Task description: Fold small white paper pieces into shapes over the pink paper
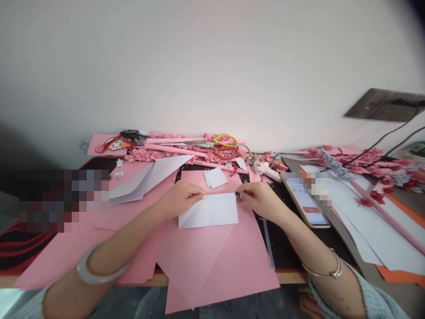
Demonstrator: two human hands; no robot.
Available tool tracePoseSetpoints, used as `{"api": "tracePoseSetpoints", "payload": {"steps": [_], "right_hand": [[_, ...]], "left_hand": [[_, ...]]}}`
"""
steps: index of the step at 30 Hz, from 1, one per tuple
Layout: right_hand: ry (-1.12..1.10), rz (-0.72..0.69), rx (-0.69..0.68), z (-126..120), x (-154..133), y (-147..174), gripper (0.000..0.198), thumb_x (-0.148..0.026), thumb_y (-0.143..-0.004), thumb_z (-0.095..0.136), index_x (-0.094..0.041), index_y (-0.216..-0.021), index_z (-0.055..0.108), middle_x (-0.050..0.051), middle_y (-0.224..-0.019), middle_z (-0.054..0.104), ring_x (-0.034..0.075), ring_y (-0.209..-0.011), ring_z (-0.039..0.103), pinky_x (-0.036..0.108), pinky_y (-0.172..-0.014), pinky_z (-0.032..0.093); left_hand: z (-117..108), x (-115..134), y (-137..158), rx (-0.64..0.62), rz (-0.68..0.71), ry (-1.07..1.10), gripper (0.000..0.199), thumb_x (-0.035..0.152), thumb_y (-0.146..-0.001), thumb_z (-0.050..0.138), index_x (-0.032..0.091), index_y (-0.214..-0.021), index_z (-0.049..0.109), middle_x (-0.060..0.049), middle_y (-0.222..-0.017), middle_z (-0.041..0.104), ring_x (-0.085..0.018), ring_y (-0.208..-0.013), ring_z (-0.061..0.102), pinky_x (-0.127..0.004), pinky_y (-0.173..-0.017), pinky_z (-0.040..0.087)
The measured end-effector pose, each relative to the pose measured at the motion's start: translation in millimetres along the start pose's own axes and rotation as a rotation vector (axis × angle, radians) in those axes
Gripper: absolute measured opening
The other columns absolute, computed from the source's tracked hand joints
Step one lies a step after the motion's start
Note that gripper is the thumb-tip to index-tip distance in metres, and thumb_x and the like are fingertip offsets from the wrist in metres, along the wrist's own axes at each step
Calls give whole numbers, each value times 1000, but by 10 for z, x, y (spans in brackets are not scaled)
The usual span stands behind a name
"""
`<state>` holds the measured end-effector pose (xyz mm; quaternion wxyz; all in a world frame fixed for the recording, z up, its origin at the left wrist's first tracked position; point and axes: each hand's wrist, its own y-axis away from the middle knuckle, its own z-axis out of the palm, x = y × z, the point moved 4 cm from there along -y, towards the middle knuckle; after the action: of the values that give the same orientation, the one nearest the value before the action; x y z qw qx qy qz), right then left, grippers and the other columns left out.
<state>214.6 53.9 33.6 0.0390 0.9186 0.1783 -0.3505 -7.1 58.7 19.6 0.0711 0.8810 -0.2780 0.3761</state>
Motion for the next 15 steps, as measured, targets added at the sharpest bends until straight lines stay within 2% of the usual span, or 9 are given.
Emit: {"api": "tracePoseSetpoints", "payload": {"steps": [3, 4, 7, 9, 15], "right_hand": [[-44, 89, 128, -88, 78, -9, 19, -13, -78, 45, -15, -74, 63, 5, -70, 68, 17, -67, 62, 27, -66, 46], [-98, 75, 140, -84, 70, -10, 18, -17, -81, 45, -15, -77, 63, 6, -75, 68, 16, -70, 62, 27, -66, 47], [-245, -53, 19, 56, -58, 1, 19, -27, -83, 49, -16, -92, 62, 5, -87, 67, 15, -72, 60, 23, -62, 45], [-162, -117, -72, 187, -160, 27, 17, -26, -83, 50, -16, -81, 64, 3, -78, 66, 13, -67, 57, 22, -59, 41], [-73, -172, -29, 313, -269, 72, 21, -17, -83, 45, -15, -70, 61, -1, -65, 59, 8, -56, 48, 20, -55, 35]], "left_hand": [[-34, -7, 3, 21, -32, 44, 26, 30, -83, 45, 20, -78, 68, 0, -81, 71, -19, -73, 61, -25, -61, 41], [-34, -1, 2, 22, -39, 58, 25, 30, -83, 46, 20, -79, 68, 0, -82, 70, -19, -74, 61, -26, -61, 42], [25, 47, -8, -23, -32, 107, 25, 27, -83, 45, 19, -81, 68, -1, -85, 70, -18, -77, 61, -26, -64, 43], [82, 80, -14, -48, -20, 134, 24, 25, -83, 45, 20, -84, 68, -1, -86, 70, -18, -77, 62, -25, -65, 43], [133, 79, -9, -29, -10, 169, 22, 27, -82, 47, 21, -80, 69, 0, -79, 70, -17, -72, 61, -25, -62, 44]]}}
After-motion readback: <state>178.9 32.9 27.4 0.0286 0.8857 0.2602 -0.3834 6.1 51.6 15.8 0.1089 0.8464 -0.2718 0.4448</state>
